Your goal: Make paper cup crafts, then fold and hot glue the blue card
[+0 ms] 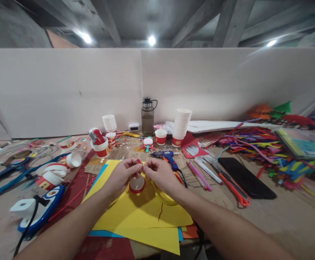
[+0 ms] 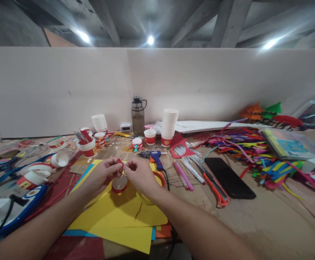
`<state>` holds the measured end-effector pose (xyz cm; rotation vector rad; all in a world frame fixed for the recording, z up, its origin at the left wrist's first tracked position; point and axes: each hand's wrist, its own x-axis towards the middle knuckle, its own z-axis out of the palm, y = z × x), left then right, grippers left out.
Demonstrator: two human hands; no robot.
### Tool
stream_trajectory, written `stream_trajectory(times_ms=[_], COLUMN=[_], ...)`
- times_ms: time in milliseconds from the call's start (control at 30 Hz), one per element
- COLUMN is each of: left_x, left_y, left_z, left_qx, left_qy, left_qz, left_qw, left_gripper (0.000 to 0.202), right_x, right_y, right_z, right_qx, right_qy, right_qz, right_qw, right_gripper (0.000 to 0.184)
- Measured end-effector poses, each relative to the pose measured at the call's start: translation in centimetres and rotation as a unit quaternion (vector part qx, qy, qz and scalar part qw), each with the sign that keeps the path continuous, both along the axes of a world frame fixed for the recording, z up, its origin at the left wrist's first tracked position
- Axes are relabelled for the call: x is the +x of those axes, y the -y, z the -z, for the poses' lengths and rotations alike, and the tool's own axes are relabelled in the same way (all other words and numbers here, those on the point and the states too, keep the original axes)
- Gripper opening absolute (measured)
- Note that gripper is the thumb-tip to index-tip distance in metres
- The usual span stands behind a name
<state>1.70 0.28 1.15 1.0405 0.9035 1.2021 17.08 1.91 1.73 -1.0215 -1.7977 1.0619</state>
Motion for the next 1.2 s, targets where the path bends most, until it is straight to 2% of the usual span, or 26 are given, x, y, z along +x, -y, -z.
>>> stream_trajectory(times_ms=[67, 167, 233, 267, 400, 533, 600, 767, 867, 1033, 1133, 1200], left_x=[0.0, -0.6, -1.4, -1.8, -3.0, -3.4, -3.4, -3.4, -3.6, -4.1, -3.8, -3.4], left_y=[-0.1, -0.4, -0.8, -1.1, -1.8, -2.0, -2.0, -2.1, -2.1, -2.0, -1.9, -1.8], left_z=[0.2, 0.0, -0.3, -0.5, -1.2, -1.1, -0.9, -0.9, -1.3, -2.0, -1.7, -1.3], left_qx=[-0.014, -0.024, -0.014, -0.002, 0.006, 0.015, 0.019, 0.013, 0.026, 0.043, 0.033, 0.025], left_qy=[0.009, 0.016, 0.037, 0.048, 0.089, 0.087, 0.078, 0.077, 0.087, 0.133, 0.120, 0.093], left_qz=[0.005, 0.003, -0.031, -0.050, -0.101, -0.095, -0.086, -0.092, -0.104, -0.125, -0.141, -0.151], left_qw=[1.000, 1.000, 0.999, 0.998, 0.991, 0.992, 0.993, 0.993, 0.990, 0.982, 0.982, 0.984], left_gripper=[0.020, 0.021, 0.019, 0.018, 0.017, 0.015, 0.015, 0.018, 0.016, 0.012, 0.014, 0.015], right_x=[0.0, 0.2, 0.7, 0.9, 1.5, 0.9, 0.5, -1.1, -2.6, -4.0, -2.8, -1.6], right_y=[0.1, 0.1, 0.1, 0.1, 0.7, 1.4, 1.4, 1.0, 1.1, 2.0, 1.8, 1.1], right_z=[-0.1, -0.8, -1.3, -1.5, -1.4, -0.8, -0.5, 0.0, -0.1, 0.0, 0.1, -0.1], right_qx=[-0.005, -0.009, 0.015, 0.052, 0.191, 0.220, 0.219, 0.237, 0.242, 0.245, 0.208, 0.169], right_qy=[-0.010, -0.007, 0.031, 0.077, 0.235, 0.326, 0.361, 0.407, 0.402, 0.383, 0.324, 0.278], right_qz=[-0.008, -0.059, -0.080, -0.077, -0.087, -0.116, -0.119, -0.097, -0.097, -0.127, -0.116, -0.084], right_qw=[1.000, 0.998, 0.996, 0.993, 0.949, 0.912, 0.899, 0.877, 0.878, 0.882, 0.916, 0.942], right_gripper=[0.018, 0.020, 0.025, 0.031, 0.067, 0.082, 0.084, 0.066, 0.060, 0.075, 0.076, 0.057])
